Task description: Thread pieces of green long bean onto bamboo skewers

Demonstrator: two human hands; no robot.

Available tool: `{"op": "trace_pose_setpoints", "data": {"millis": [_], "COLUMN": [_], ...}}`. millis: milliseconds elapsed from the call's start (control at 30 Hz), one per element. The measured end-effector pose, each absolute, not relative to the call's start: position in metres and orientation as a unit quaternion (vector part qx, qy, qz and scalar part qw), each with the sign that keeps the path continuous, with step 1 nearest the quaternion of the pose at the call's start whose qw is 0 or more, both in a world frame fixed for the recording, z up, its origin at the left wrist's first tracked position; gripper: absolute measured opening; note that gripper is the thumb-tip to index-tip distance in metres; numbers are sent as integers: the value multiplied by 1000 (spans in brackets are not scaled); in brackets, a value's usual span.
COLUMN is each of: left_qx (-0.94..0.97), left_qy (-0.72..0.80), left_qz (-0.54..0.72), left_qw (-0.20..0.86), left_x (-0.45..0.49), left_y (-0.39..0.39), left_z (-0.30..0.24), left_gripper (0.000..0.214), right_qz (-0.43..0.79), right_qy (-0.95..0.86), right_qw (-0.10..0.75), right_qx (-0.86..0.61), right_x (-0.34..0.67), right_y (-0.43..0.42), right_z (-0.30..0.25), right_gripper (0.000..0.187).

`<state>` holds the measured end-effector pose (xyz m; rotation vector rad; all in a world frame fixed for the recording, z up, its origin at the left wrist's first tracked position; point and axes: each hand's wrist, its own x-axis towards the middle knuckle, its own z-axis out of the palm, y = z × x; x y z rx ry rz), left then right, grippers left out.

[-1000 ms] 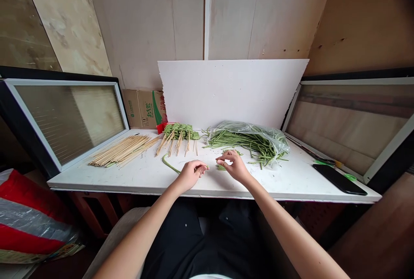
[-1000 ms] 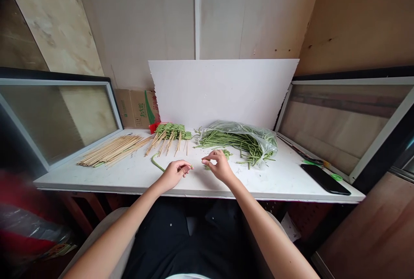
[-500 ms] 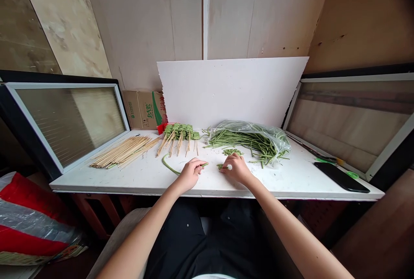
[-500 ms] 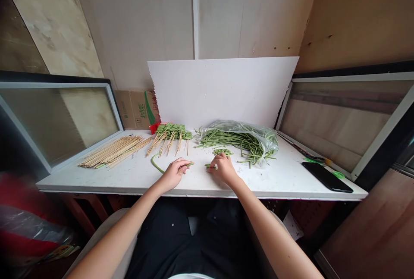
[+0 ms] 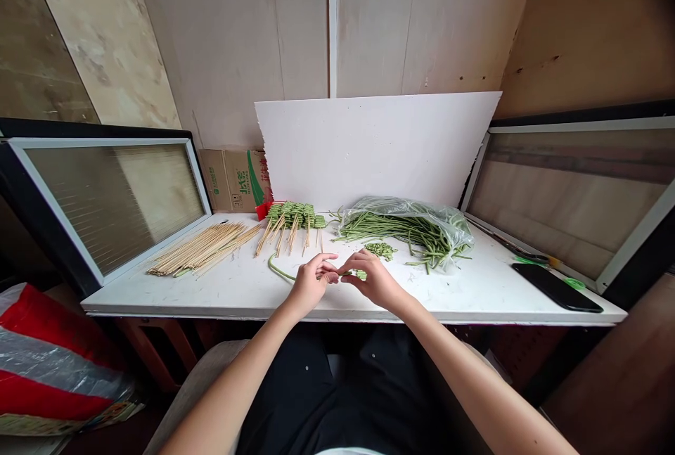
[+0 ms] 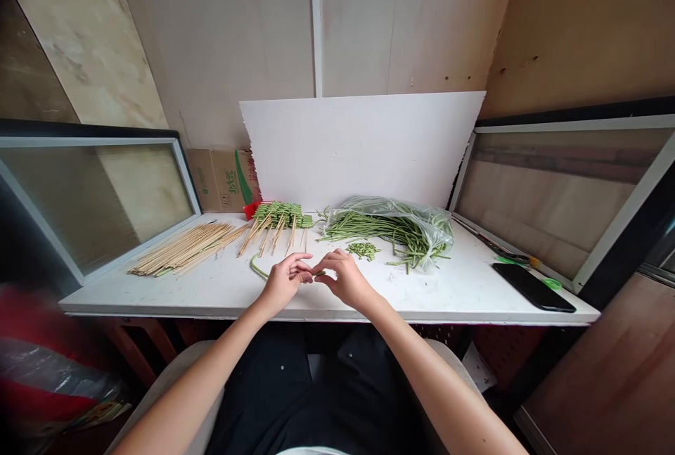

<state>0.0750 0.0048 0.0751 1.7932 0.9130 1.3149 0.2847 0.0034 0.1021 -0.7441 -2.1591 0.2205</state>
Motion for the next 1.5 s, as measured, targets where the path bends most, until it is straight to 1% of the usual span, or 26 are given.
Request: {"op": "trace_pose_setpoints", "data": {"millis": [133, 267, 467, 633, 700, 867, 933, 1167, 1300, 1500], "left_qx": [713, 743, 767, 782, 788, 805, 808, 803, 794, 793], "left_qy": [372, 384, 380, 376, 376, 370, 362, 342, 330, 314], "left_qz": [494, 477, 470, 455, 444, 405, 394, 369, 372, 371], "left_qw": [331, 270, 216, 198, 202, 225, 245, 320, 350, 367], "left_x": [69, 64, 66, 68, 70, 72, 72, 65, 65, 64], "left_y": [8, 10, 8, 4, 2, -1, -1, 4, 7, 8], "left_z": [78, 79, 79, 80, 80, 80, 80, 73, 69, 70], "left_gripper": [27, 16, 12, 12, 15, 23, 23, 21, 19, 21], "right_qz": [73, 72, 76, 80, 82, 100, 119, 211, 263, 317], "right_qy": [-850, -838, -844, -845, -846, -851, -850, -836, -824, -807], "right_qw": [432, 446, 442, 450, 452, 444, 442, 428, 419, 428], "right_qx": [-292, -305, -294, -276, -270, -262, -261, -271, -275, -256], "right_x": [289, 290, 288, 282, 280, 278, 277, 275, 278, 278], "right_y": [7, 7, 7, 6, 6, 8, 8, 6, 9, 15], "right_z": [103, 103, 97, 91, 88, 81, 80, 75, 70, 63], "right_gripper": [16, 11, 13, 5, 7, 26, 31, 33, 28, 7]}}
